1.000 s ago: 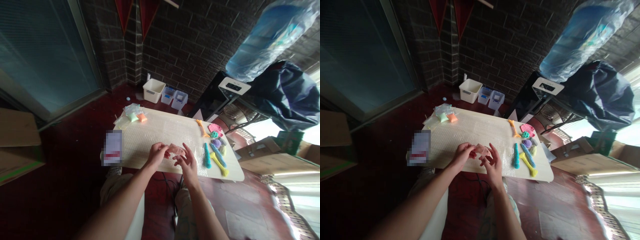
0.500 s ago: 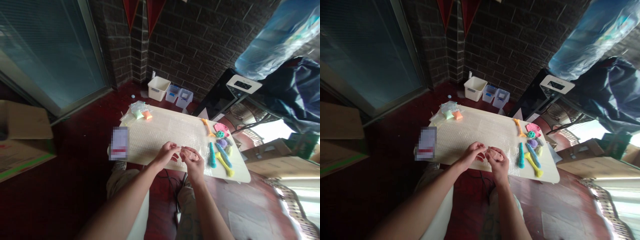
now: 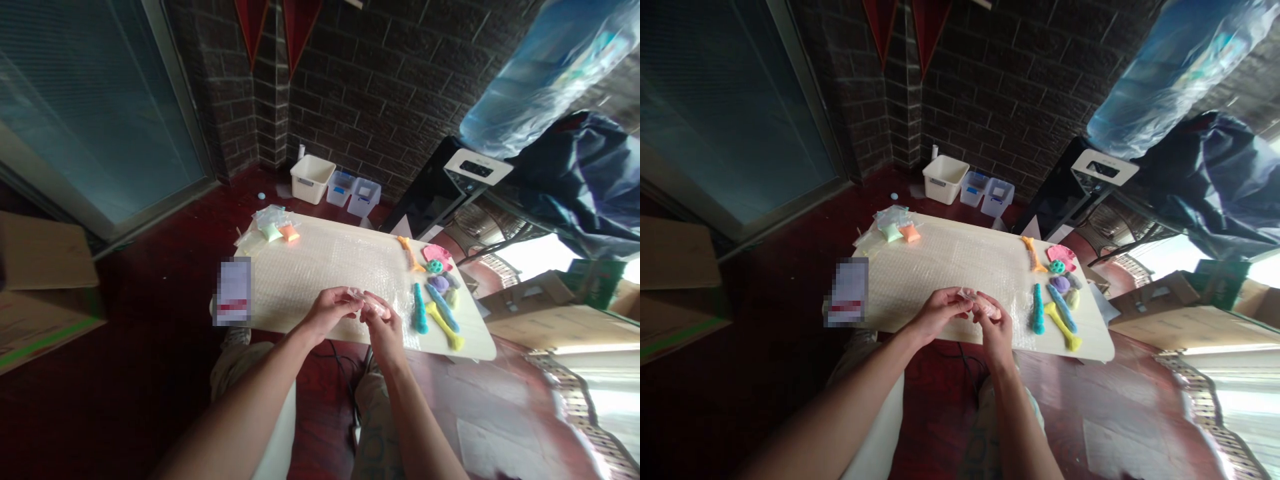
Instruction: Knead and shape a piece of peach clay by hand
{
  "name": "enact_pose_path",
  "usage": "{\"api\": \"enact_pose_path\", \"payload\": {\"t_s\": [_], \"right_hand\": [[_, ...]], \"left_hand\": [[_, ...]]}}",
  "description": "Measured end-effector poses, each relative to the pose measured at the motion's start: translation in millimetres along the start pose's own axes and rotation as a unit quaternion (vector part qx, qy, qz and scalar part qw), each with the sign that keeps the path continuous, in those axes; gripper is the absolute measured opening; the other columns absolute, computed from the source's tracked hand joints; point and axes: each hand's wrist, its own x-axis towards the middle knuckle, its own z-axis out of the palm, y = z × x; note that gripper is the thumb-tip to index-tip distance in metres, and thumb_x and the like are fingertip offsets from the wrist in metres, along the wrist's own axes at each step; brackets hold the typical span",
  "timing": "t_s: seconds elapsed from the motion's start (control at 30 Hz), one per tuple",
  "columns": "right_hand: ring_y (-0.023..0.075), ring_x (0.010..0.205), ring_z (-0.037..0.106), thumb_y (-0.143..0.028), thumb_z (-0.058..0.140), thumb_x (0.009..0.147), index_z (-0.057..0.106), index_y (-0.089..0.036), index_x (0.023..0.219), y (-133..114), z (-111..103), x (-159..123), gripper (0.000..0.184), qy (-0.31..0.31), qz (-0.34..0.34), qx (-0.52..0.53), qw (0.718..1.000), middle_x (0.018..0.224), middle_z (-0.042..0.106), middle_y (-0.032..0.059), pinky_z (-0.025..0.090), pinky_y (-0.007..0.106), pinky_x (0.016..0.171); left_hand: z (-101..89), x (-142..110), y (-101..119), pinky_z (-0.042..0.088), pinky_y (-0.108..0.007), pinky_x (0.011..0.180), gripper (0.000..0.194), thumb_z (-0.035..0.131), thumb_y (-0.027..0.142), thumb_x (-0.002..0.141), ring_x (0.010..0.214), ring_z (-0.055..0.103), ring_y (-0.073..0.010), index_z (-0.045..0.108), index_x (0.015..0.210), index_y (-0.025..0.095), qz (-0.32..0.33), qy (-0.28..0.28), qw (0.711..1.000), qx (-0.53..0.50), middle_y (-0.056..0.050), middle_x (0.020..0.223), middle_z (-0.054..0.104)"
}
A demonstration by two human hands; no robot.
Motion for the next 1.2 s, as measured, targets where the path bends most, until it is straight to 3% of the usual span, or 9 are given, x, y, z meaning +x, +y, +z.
{"api": "enact_pose_path", "payload": {"t_s": [0.2, 0.43, 0.57, 0.63, 0.73, 0.87, 1.07, 1.2], "right_hand": [[0.0192, 0.076, 0.067, -0.045, 0.084, 0.083, 0.074, -0.021, 0.129, -9, 5, -7, 0.053, -0.009, -0.001, -0.049, 0.999, 0.101, 0.081, 0.0074, 0.056, 0.034, 0.07], [0.015, 0.063, 0.058, -0.046, 0.078, 0.091, 0.067, -0.019, 0.142, -5, 5, -8, 0.059, -0.013, -0.035, -0.109, 0.993, 0.075, 0.068, -0.0004, 0.05, 0.029, 0.06], [0.0209, 0.081, 0.067, -0.047, 0.072, 0.095, 0.062, -0.021, 0.149, -4, 5, -10, 0.061, -0.044, -0.06, -0.124, 0.989, 0.101, 0.077, 0.0077, 0.057, 0.035, 0.075], [0.0217, 0.084, 0.067, -0.047, 0.072, 0.095, 0.065, -0.02, 0.146, -4, 3, -10, 0.057, -0.045, -0.076, -0.164, 0.982, 0.108, 0.077, 0.0094, 0.057, 0.035, 0.075], [0.0182, 0.072, 0.061, -0.047, 0.075, 0.093, 0.07, -0.019, 0.137, -3, -1, -10, 0.053, -0.025, -0.093, -0.236, 0.967, 0.096, 0.076, 0.0069, 0.053, 0.031, 0.064], [0.0162, 0.066, 0.058, -0.047, 0.078, 0.09, 0.073, -0.02, 0.132, -4, -4, -8, 0.051, -0.01, -0.097, -0.239, 0.966, 0.09, 0.076, 0.0047, 0.049, 0.029, 0.06], [0.0178, 0.064, 0.061, -0.046, 0.075, 0.092, 0.074, -0.02, 0.121, -11, -3, -9, 0.038, -0.005, -0.128, -0.281, 0.951, 0.083, 0.073, 0.0047, 0.05, 0.029, 0.059], [0.0175, 0.063, 0.062, -0.043, 0.068, 0.095, 0.064, -0.022, 0.109, -10, -3, -8, 0.025, -0.003, -0.146, -0.322, 0.935, 0.079, 0.07, 0.0024, 0.049, 0.028, 0.06]], "left_hand": [[2.7, 1, 0, 0.058, -0.032, 0.087, 0.034, 0.086, 0.04, 0.083, 0.087, 0.073, -0.0177, 0.079, 0.103, 0.014, 0.03, 0.0, 0.998, -0.057, -0.009, 0.095, 0.078], [4.7, 2, 1, 0.059, -0.031, 0.085, 0.036, 0.092, 0.033, 0.076, 0.087, 0.073, -0.0185, 0.081, 0.105, 0.012, 0.043, 0.016, 0.998, -0.038, -0.011, 0.1, 0.08], [4.3, 1, 3, 0.059, -0.032, 0.086, 0.036, 0.09, 0.039, 0.079, 0.09, 0.074, -0.0208, 0.083, 0.102, 0.012, 0.057, 0.031, 0.998, 0.0, -0.011, 0.1, 0.081], [4.1, 1, 3, 0.06, -0.033, 0.088, 0.039, 0.092, 0.041, 0.074, 0.09, 0.075, -0.021, 0.083, 0.1, 0.012, 0.052, 0.048, 0.997, -0.003, -0.012, 0.099, 0.082], [3.4, 1, 3, 0.062, -0.034, 0.086, 0.043, 0.097, 0.041, 0.066, 0.084, 0.076, -0.0206, 0.083, 0.094, 0.011, 0.035, 0.064, 0.997, -0.013, -0.012, 0.094, 0.082], [2.8, 2, 2, 0.064, -0.035, 0.084, 0.046, 0.099, 0.042, 0.062, 0.08, 0.077, -0.0204, 0.082, 0.09, 0.01, 0.024, 0.074, 0.997, -0.011, -0.012, 0.09, 0.082], [3.6, 6, -4, 0.065, -0.039, 0.086, 0.044, 0.097, 0.044, 0.063, 0.081, 0.078, -0.0219, 0.082, 0.089, 0.012, 0.027, 0.086, 0.996, 0.013, -0.011, 0.09, 0.083], [5.1, 8, -8, 0.064, -0.038, 0.083, 0.039, 0.094, 0.045, 0.068, 0.08, 0.078, -0.0237, 0.082, 0.086, 0.014, 0.035, 0.072, 0.995, 0.053, -0.011, 0.088, 0.083]]}}
